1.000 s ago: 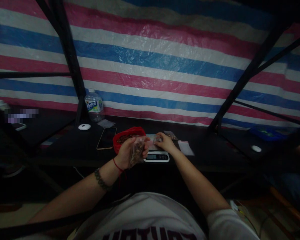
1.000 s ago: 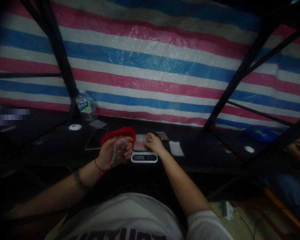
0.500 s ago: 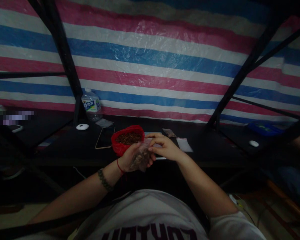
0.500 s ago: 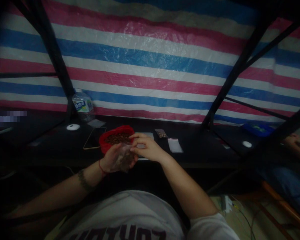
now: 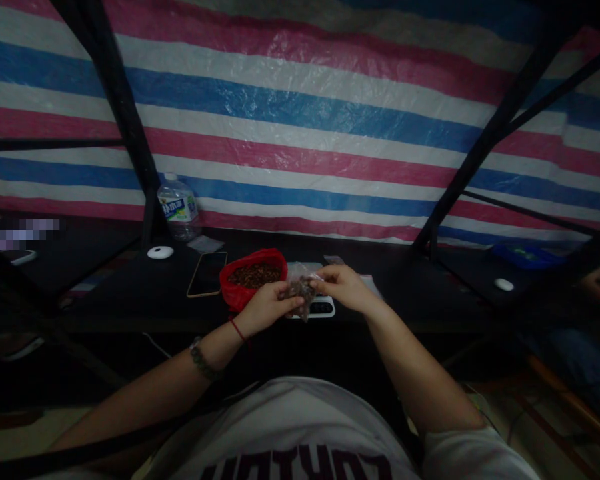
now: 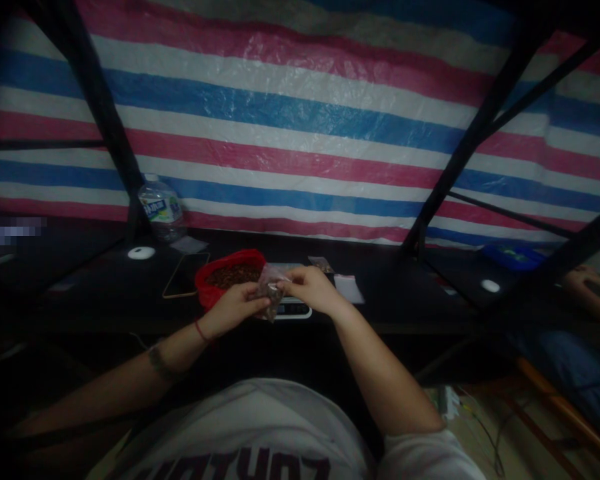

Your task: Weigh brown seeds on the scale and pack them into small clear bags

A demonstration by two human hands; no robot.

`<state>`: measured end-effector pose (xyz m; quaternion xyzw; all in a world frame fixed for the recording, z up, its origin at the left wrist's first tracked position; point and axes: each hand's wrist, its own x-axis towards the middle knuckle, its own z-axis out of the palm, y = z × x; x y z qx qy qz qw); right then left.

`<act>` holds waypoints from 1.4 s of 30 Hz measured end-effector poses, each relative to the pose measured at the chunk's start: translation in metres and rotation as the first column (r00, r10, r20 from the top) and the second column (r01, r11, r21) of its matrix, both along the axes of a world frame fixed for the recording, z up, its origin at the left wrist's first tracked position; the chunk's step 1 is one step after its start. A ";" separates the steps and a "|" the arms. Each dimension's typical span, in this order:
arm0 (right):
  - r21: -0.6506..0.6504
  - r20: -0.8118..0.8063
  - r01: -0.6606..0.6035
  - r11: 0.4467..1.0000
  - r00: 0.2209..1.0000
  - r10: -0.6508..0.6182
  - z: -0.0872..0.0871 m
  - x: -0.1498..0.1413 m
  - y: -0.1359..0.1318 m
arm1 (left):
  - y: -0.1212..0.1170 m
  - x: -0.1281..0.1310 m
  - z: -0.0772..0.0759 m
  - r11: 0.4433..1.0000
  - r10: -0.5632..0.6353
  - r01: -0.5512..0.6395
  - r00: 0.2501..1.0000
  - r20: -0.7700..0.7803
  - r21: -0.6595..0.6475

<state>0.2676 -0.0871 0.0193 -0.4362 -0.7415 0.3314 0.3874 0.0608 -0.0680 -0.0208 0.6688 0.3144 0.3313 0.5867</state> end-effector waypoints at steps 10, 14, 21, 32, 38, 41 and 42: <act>0.015 -0.016 0.088 0.996 0.996 -0.088 -0.001 -0.004 0.001 | 0.003 -0.003 0.003 0.966 0.136 -0.157 0.984 0.114 0.204; 0.027 -0.013 0.093 0.995 0.996 -0.093 0.000 -0.006 -0.002 | 0.002 -0.009 0.012 0.903 0.274 -0.285 0.958 0.081 0.320; 0.111 -0.130 0.241 0.964 0.965 -0.227 -0.003 -0.008 0.002 | 0.009 -0.011 0.012 0.910 0.323 -0.350 0.935 0.150 0.223; 0.176 -0.182 0.300 0.938 0.946 -0.268 -0.008 -0.017 0.004 | 0.011 -0.013 0.014 0.902 0.354 -0.379 0.923 0.150 0.208; 0.121 -0.235 0.250 0.961 0.947 -0.218 -0.010 -0.021 0.000 | 0.006 -0.012 0.014 0.864 0.344 -0.377 0.926 0.156 0.334; 0.106 -0.239 0.226 0.968 0.951 -0.196 -0.010 -0.025 -0.002 | 0.006 -0.013 0.011 0.837 0.366 -0.390 0.920 0.137 0.384; 0.107 -0.238 0.227 0.968 0.951 -0.197 -0.010 -0.026 -0.002 | 0.007 -0.013 0.010 0.829 0.374 -0.396 0.918 0.135 0.395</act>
